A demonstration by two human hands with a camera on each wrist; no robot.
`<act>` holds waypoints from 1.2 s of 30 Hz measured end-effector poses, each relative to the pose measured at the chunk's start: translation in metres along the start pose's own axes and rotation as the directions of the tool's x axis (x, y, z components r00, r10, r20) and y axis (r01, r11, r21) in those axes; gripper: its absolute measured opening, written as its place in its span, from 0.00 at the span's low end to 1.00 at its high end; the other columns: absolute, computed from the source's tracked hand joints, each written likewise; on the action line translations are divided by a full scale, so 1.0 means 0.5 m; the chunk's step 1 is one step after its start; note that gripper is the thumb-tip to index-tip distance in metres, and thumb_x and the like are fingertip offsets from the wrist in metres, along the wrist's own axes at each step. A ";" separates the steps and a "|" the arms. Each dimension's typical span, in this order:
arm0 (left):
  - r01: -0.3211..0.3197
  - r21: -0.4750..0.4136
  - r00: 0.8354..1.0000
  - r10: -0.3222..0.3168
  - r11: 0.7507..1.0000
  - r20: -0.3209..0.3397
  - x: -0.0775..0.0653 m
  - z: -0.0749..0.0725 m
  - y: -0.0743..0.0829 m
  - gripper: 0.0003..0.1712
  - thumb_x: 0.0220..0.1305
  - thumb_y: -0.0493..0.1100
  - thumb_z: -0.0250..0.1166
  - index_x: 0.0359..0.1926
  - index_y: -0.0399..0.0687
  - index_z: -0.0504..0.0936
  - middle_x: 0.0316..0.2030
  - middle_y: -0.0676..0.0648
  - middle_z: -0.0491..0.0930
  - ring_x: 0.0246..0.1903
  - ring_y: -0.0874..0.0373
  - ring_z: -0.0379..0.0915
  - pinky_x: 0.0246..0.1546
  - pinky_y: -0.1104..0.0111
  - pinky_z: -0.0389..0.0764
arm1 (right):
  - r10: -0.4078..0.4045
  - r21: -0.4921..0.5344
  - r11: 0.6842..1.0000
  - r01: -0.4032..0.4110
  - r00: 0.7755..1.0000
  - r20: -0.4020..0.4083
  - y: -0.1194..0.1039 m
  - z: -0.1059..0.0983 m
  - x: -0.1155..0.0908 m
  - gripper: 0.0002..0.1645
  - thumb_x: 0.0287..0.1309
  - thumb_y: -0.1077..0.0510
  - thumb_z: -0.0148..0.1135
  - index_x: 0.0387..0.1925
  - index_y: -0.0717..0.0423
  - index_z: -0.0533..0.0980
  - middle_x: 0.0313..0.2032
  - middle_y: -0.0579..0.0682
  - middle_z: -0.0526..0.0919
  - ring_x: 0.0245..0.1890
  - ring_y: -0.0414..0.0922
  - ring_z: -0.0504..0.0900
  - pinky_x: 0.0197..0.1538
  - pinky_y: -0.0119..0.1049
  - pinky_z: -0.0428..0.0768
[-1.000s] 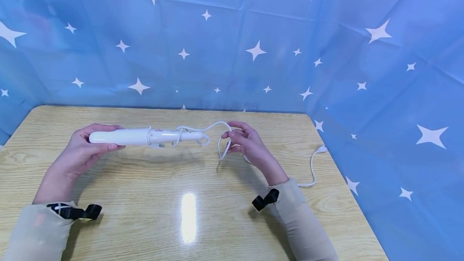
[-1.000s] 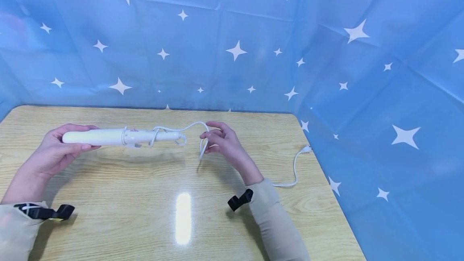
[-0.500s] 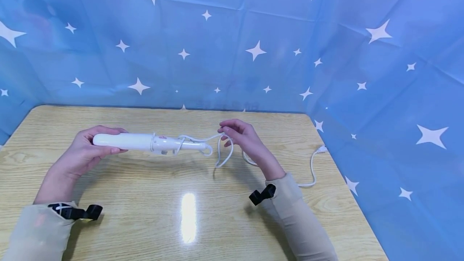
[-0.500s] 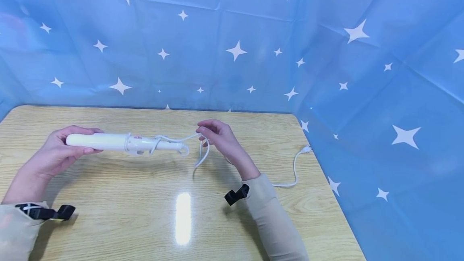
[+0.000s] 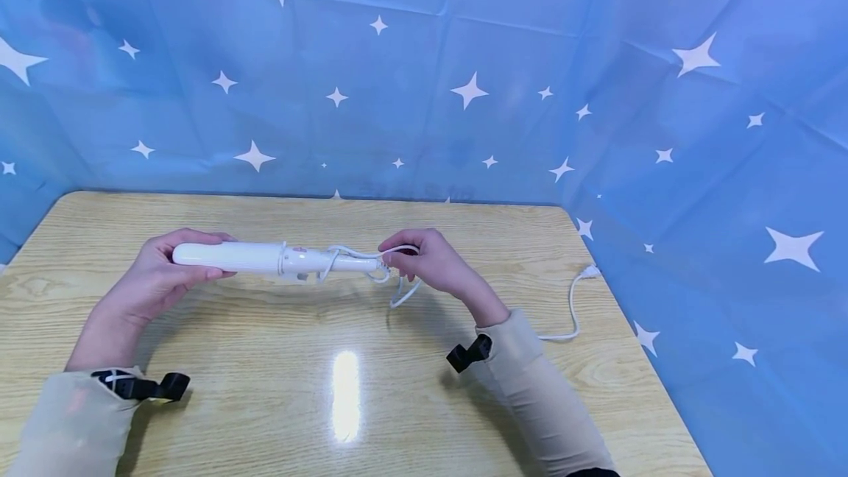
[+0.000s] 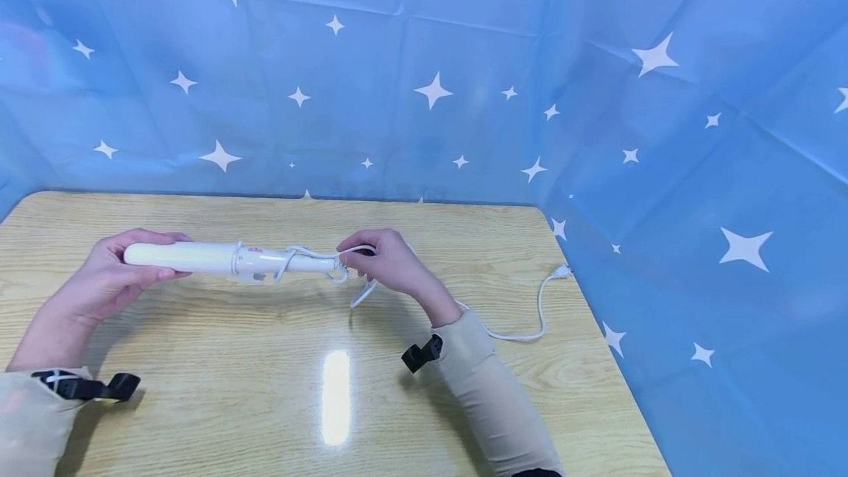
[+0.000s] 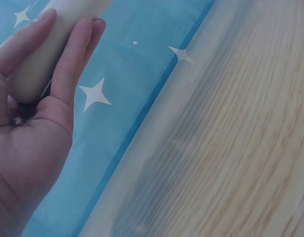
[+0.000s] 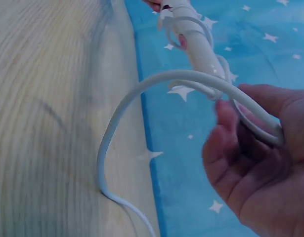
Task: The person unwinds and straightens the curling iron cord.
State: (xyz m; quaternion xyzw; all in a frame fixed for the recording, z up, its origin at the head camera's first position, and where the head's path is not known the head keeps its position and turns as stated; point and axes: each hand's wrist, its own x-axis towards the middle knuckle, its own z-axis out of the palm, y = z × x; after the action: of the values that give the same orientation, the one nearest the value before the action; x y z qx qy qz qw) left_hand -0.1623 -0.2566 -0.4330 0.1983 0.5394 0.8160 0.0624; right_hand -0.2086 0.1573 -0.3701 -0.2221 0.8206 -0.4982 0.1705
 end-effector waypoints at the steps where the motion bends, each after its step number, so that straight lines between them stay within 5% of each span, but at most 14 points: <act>1: -0.002 0.001 1.000 0.002 1.000 -0.005 0.000 0.000 0.000 0.29 0.59 0.10 0.55 0.56 0.32 0.84 0.57 0.43 0.82 0.55 0.52 0.77 0.47 0.58 0.88 | 0.005 -0.016 1.000 -0.005 1.000 -0.004 0.002 0.000 0.000 0.15 0.72 0.59 0.62 0.53 0.63 0.83 0.29 0.55 0.84 0.24 0.55 0.77 0.27 0.39 0.79; 4: -0.006 0.008 1.000 0.006 1.000 -0.017 -0.003 0.000 0.001 0.29 0.59 0.10 0.55 0.56 0.33 0.84 0.57 0.44 0.82 0.54 0.53 0.77 0.47 0.58 0.88 | 0.004 -0.044 0.999 -0.006 0.999 -0.039 0.009 -0.003 0.000 0.14 0.72 0.58 0.62 0.50 0.63 0.85 0.24 0.55 0.79 0.19 0.47 0.73 0.22 0.34 0.72; 10: -0.024 -0.008 0.999 0.024 1.000 -0.033 -0.010 -0.005 0.006 0.30 0.59 0.10 0.54 0.57 0.32 0.84 0.57 0.42 0.83 0.55 0.52 0.77 0.48 0.58 0.88 | -0.006 -0.044 0.999 -0.001 0.986 -0.164 0.023 -0.026 -0.002 0.12 0.73 0.58 0.62 0.45 0.63 0.86 0.25 0.56 0.78 0.18 0.45 0.73 0.23 0.34 0.75; 20: -0.072 -0.073 0.996 0.069 0.995 -0.048 -0.027 -0.027 0.014 0.31 0.60 0.09 0.51 0.59 0.30 0.81 0.58 0.39 0.82 0.55 0.50 0.78 0.49 0.57 0.86 | 0.052 0.070 0.997 -0.028 0.930 -0.365 0.053 -0.084 -0.026 0.15 0.73 0.58 0.62 0.48 0.68 0.83 0.25 0.55 0.74 0.18 0.44 0.73 0.23 0.32 0.75; 28: -0.091 -0.125 0.995 0.084 0.988 -0.058 -0.036 -0.038 0.021 0.31 0.59 0.07 0.48 0.59 0.26 0.80 0.58 0.38 0.81 0.54 0.49 0.80 0.49 0.56 0.85 | 0.056 0.078 0.997 -0.028 0.917 -0.394 0.066 -0.109 -0.059 0.16 0.73 0.57 0.63 0.47 0.69 0.83 0.25 0.55 0.74 0.20 0.43 0.74 0.23 0.30 0.77; 36: -0.132 -0.168 0.991 0.134 0.977 -0.002 -0.041 -0.054 0.014 0.34 0.59 0.07 0.46 0.61 0.27 0.79 0.60 0.36 0.80 0.57 0.48 0.75 0.51 0.55 0.84 | 0.033 0.060 0.998 -0.011 0.923 -0.384 0.076 -0.118 -0.078 0.17 0.72 0.58 0.63 0.48 0.71 0.83 0.23 0.53 0.74 0.19 0.43 0.75 0.23 0.30 0.77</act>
State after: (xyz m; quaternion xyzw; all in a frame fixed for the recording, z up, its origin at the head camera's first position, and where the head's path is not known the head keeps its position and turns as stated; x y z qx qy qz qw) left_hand -0.1532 -0.2891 -0.4412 0.2316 0.4540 0.8600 0.0266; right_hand -0.2126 0.2374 -0.3754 -0.1060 0.8262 -0.5531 0.0180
